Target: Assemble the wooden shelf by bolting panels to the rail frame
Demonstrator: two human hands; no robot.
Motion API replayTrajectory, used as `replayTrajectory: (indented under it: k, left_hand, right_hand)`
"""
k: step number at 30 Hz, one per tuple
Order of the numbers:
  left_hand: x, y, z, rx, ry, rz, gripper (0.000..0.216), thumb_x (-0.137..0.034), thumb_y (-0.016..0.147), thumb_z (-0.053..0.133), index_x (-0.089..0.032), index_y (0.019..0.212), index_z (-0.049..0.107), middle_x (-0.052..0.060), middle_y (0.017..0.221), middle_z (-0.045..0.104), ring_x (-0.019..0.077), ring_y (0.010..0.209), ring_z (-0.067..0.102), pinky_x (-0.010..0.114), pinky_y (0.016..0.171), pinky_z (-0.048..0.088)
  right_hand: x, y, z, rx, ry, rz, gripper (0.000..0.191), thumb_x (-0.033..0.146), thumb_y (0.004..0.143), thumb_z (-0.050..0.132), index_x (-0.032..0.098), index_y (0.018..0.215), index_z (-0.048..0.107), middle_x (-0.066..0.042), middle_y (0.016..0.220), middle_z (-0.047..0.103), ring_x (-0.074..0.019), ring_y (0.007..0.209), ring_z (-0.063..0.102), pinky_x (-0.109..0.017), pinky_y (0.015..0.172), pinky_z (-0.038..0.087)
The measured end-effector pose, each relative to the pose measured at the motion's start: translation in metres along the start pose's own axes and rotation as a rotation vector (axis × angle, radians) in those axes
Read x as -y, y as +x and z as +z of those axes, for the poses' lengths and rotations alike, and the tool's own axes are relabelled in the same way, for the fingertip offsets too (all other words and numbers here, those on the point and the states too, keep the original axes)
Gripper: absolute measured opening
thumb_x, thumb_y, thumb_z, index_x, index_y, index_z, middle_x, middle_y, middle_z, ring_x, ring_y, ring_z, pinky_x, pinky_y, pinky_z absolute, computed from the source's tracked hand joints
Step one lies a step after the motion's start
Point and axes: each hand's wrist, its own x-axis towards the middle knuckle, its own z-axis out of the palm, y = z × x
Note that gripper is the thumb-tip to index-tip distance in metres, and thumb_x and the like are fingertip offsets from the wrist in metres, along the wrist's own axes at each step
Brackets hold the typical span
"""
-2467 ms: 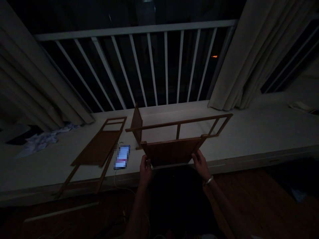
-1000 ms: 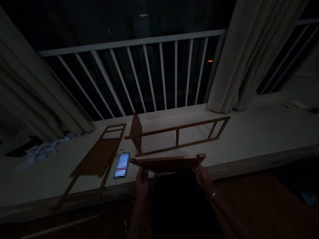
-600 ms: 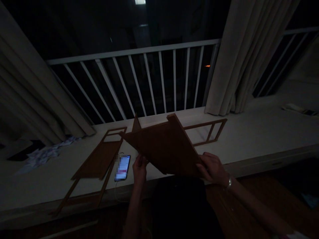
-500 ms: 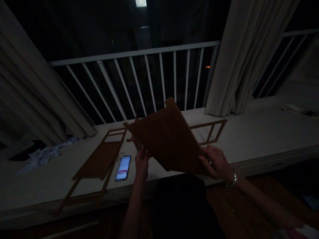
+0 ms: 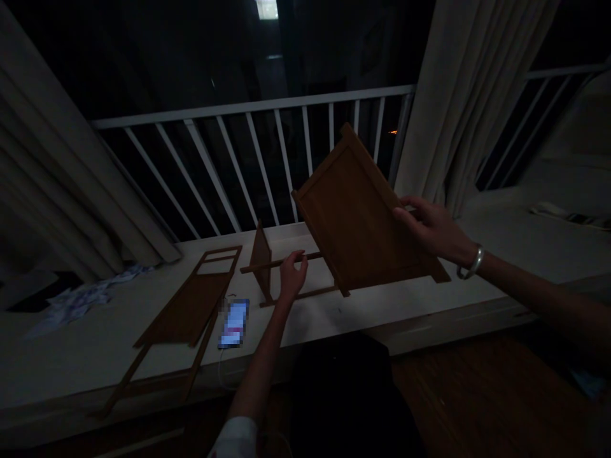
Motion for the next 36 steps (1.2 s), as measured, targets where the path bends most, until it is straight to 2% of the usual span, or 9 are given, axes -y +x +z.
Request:
replayTrajectory:
  k: [5, 10, 14, 18, 21, 25, 30, 36]
  left_hand:
    - [0.017, 0.009, 0.009, 0.12, 0.312, 0.133, 0.03, -0.034, 0.084, 0.048, -0.019, 0.109, 0.054, 0.01, 0.115, 0.057, 0.0203, 0.114, 0.046, 0.042, 0.107, 0.022]
    - [0.026, 0.03, 0.019, 0.268, 0.511, 0.246, 0.037, -0.041, 0.083, 0.049, -0.017, 0.111, 0.052, 0.01, 0.116, 0.057, 0.0198, 0.114, 0.046, 0.039, 0.109, 0.016]
    - [0.022, 0.042, 0.025, 0.339, 0.629, 0.276, 0.044, -0.048, 0.084, 0.044, -0.016, 0.115, 0.05, 0.012, 0.114, 0.058, 0.021, 0.111, 0.05, 0.038, 0.104, 0.023]
    - [0.018, 0.044, 0.029, 0.381, 0.725, 0.248, 0.043, -0.051, 0.086, 0.037, -0.016, 0.102, 0.056, 0.012, 0.096, 0.064, 0.0215, 0.095, 0.058, 0.035, 0.089, 0.036]
    - [0.016, 0.04, 0.029, 0.371, 0.774, 0.217, 0.041, -0.047, 0.089, 0.03, -0.017, 0.1, 0.056, 0.011, 0.093, 0.065, 0.0203, 0.09, 0.059, 0.034, 0.083, 0.037]
    - [0.011, 0.031, 0.026, 0.372, 0.793, 0.207, 0.037, -0.044, 0.09, 0.03, -0.02, 0.101, 0.056, 0.009, 0.095, 0.065, 0.019, 0.089, 0.059, 0.032, 0.081, 0.037]
    - [0.004, 0.016, 0.022, 0.397, 0.785, 0.217, 0.036, -0.043, 0.09, 0.029, -0.022, 0.1, 0.056, 0.007, 0.095, 0.066, 0.0186, 0.087, 0.06, 0.031, 0.078, 0.037]
    - [0.0, 0.003, 0.016, 0.408, 0.785, 0.238, 0.037, -0.044, 0.09, 0.027, -0.022, 0.099, 0.056, 0.007, 0.093, 0.066, 0.0187, 0.083, 0.06, 0.031, 0.076, 0.037]
  right_hand:
    - [-0.004, 0.022, -0.006, -0.139, -0.173, -0.003, 0.038, 0.044, 0.09, 0.035, 0.017, 0.109, 0.053, -0.008, 0.079, 0.064, -0.0199, 0.064, 0.058, -0.029, 0.056, 0.036]
    - [0.002, 0.054, -0.005, -0.139, -0.32, 0.009, 0.041, 0.044, 0.091, 0.032, 0.014, 0.11, 0.053, -0.01, 0.081, 0.064, -0.0226, 0.071, 0.058, -0.03, 0.059, 0.034]
    - [0.003, 0.085, 0.011, -0.047, -0.297, 0.058, 0.044, 0.044, 0.091, 0.031, 0.011, 0.109, 0.054, -0.013, 0.095, 0.063, -0.0226, 0.082, 0.057, -0.03, 0.065, 0.036]
    - [0.005, 0.112, 0.029, 0.032, -0.266, 0.112, 0.046, 0.046, 0.092, 0.03, 0.01, 0.107, 0.054, -0.015, 0.098, 0.061, -0.0233, 0.088, 0.055, -0.034, 0.072, 0.037]
    - [0.009, 0.127, 0.035, 0.029, -0.281, 0.104, 0.047, 0.044, 0.093, 0.029, 0.006, 0.106, 0.052, -0.019, 0.102, 0.059, -0.0253, 0.094, 0.054, -0.038, 0.077, 0.037]
    - [0.013, 0.145, 0.042, 0.005, -0.305, 0.092, 0.048, 0.042, 0.094, 0.025, 0.003, 0.11, 0.048, -0.021, 0.106, 0.057, -0.0297, 0.1, 0.053, -0.043, 0.081, 0.037]
    - [0.016, 0.159, 0.073, 0.069, -0.327, 0.114, 0.044, 0.04, 0.092, 0.028, 0.004, 0.109, 0.049, -0.021, 0.107, 0.057, -0.0335, 0.104, 0.052, -0.047, 0.083, 0.038]
    - [0.016, 0.153, 0.125, 0.195, -0.35, 0.109, 0.039, 0.035, 0.091, 0.03, 0.006, 0.11, 0.049, -0.022, 0.108, 0.059, -0.0319, 0.103, 0.055, -0.044, 0.084, 0.039]
